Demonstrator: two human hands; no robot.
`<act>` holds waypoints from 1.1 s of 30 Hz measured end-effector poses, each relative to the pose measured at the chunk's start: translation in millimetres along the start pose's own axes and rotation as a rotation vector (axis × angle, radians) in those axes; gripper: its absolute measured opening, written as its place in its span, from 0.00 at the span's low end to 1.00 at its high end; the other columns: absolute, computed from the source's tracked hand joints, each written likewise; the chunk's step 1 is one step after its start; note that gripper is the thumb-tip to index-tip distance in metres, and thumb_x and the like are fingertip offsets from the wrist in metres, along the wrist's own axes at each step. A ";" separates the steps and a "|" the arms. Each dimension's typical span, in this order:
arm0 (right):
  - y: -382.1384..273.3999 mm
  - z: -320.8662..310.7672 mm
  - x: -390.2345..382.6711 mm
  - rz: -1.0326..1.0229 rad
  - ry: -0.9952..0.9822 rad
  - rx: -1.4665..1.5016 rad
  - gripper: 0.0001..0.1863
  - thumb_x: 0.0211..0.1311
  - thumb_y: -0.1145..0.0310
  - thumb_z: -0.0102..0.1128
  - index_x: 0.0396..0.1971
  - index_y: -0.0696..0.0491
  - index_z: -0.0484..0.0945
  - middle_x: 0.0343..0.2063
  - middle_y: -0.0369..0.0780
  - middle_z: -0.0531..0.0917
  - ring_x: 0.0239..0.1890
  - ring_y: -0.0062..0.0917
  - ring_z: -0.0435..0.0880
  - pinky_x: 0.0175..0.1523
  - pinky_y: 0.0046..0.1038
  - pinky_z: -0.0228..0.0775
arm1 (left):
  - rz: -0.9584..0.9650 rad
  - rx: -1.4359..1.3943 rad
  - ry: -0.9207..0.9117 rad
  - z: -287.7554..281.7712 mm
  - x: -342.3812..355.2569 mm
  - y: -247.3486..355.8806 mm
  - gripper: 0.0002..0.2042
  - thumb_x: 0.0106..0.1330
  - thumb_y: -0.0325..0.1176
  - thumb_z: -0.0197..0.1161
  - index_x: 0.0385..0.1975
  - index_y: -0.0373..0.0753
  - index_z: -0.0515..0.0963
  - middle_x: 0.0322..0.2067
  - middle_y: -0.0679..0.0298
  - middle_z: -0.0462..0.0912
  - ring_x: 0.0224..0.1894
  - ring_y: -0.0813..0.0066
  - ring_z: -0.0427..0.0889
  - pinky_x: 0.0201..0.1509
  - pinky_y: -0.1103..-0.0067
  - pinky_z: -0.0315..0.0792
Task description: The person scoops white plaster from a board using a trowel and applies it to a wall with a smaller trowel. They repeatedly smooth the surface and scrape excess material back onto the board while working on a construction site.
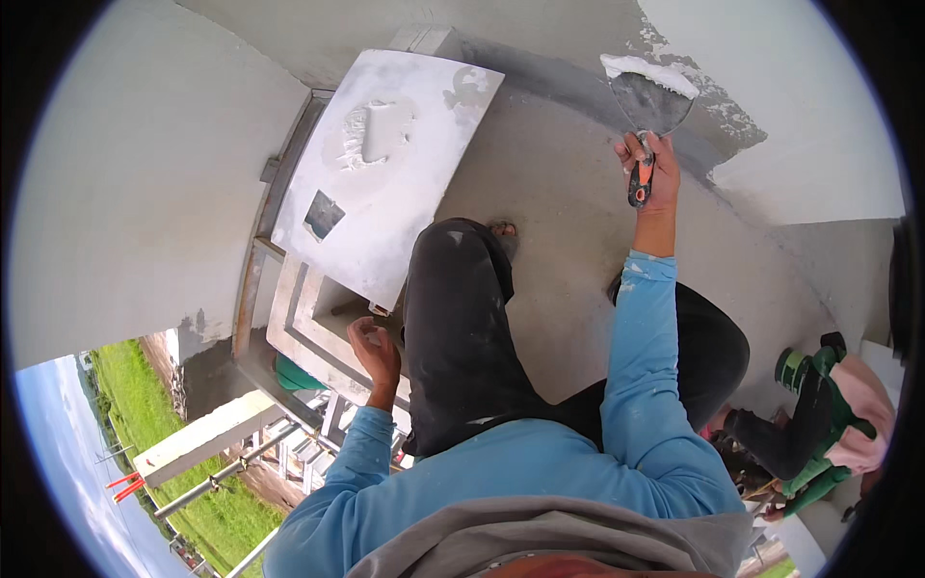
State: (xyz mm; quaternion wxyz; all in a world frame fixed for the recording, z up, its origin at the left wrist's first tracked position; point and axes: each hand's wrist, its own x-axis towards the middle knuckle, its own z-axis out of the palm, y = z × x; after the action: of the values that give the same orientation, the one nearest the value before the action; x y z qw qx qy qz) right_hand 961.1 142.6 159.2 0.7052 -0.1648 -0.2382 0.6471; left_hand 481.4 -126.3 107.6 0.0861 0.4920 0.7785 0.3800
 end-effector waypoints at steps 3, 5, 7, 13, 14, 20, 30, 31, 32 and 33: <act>15.4 -16.9 11.2 -0.042 0.018 0.014 0.15 0.68 0.74 0.55 0.52 0.48 0.70 0.32 0.32 0.75 0.30 0.20 0.74 0.53 0.39 0.76 | -0.041 -0.223 0.180 -7.3 55.6 68.2 0.10 0.64 0.22 0.58 0.44 0.36 0.71 0.39 0.61 0.76 0.39 0.74 0.76 0.45 0.76 0.71; 22.7 -36.6 19.0 -0.074 0.031 0.062 0.17 0.68 0.75 0.55 0.55 0.47 0.69 0.33 0.33 0.74 0.31 0.21 0.75 0.54 0.40 0.76 | 0.131 -0.441 0.254 -1.1 103.1 135.5 0.07 0.66 0.20 0.56 0.42 0.33 0.72 0.39 0.61 0.75 0.39 0.74 0.75 0.44 0.76 0.72; 29.4 -51.9 13.2 -0.106 0.070 0.109 0.18 0.67 0.75 0.55 0.55 0.47 0.69 0.33 0.32 0.74 0.32 0.21 0.75 0.55 0.40 0.76 | 0.223 -0.619 -0.012 6.3 137.0 215.9 0.06 0.66 0.21 0.57 0.41 0.34 0.74 0.37 0.61 0.78 0.38 0.73 0.77 0.45 0.76 0.72; 13.1 -126.5 -18.4 -0.130 0.225 0.134 0.18 0.67 0.77 0.55 0.54 0.47 0.69 0.33 0.31 0.74 0.32 0.19 0.76 0.52 0.36 0.79 | 1.186 -0.415 -0.914 93.5 65.2 397.2 0.13 0.63 0.34 0.68 0.45 0.42 0.77 0.40 0.61 0.80 0.42 0.62 0.81 0.50 0.69 0.72; 15.1 -134.7 -17.5 -0.114 0.218 0.157 0.18 0.67 0.76 0.55 0.55 0.47 0.69 0.33 0.31 0.74 0.31 0.19 0.76 0.52 0.35 0.80 | 1.263 -0.401 -0.994 110.6 48.2 399.3 0.15 0.62 0.35 0.68 0.47 0.42 0.77 0.40 0.61 0.80 0.43 0.63 0.81 0.50 0.68 0.71; 13.6 -224.0 -19.4 -0.147 0.332 0.287 0.10 0.68 0.75 0.57 0.43 0.46 0.69 0.26 0.33 0.74 0.26 0.20 0.75 0.49 0.35 0.81 | 1.536 0.228 -1.495 176.5 -7.0 320.5 0.24 0.63 0.40 0.68 0.57 0.41 0.73 0.40 0.59 0.81 0.45 0.62 0.82 0.51 0.68 0.70; 5.8 -378.8 0.9 -0.168 0.592 0.222 0.22 0.67 0.74 0.56 0.59 0.44 0.66 0.34 0.32 0.74 0.26 0.19 0.75 0.48 0.38 0.82 | 1.327 0.267 -1.671 196.1 32.7 347.0 0.25 0.65 0.40 0.67 0.61 0.40 0.72 0.47 0.56 0.81 0.47 0.62 0.81 0.55 0.67 0.69; 4.9 -389.8 1.3 -0.181 0.630 0.235 0.23 0.66 0.74 0.56 0.59 0.44 0.66 0.34 0.32 0.74 0.25 0.19 0.75 0.48 0.38 0.82 | 1.318 0.291 -1.687 200.4 37.1 348.9 0.25 0.65 0.40 0.67 0.61 0.40 0.73 0.47 0.57 0.80 0.47 0.62 0.80 0.56 0.66 0.68; 3.6 -393.4 4.7 -0.166 0.623 0.229 0.20 0.67 0.74 0.57 0.56 0.44 0.65 0.31 0.32 0.73 0.25 0.19 0.75 0.47 0.37 0.83 | 1.307 0.306 -1.688 202.6 36.7 350.7 0.25 0.65 0.40 0.68 0.61 0.40 0.73 0.48 0.57 0.80 0.47 0.62 0.80 0.56 0.66 0.68; 1.5 -397.0 6.6 -0.151 0.617 0.223 0.17 0.67 0.74 0.57 0.52 0.44 0.65 0.29 0.32 0.73 0.26 0.19 0.75 0.46 0.37 0.83 | 1.296 0.320 -1.689 204.5 35.5 351.8 0.25 0.65 0.40 0.68 0.60 0.40 0.73 0.48 0.57 0.80 0.47 0.62 0.80 0.57 0.67 0.68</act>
State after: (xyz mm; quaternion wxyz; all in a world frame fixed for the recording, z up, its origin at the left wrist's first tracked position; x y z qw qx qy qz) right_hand 1178.1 179.4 -171.2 0.8038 -0.2565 0.0470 0.5347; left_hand 813.9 86.8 211.7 0.3127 0.9197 0.0987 -0.2158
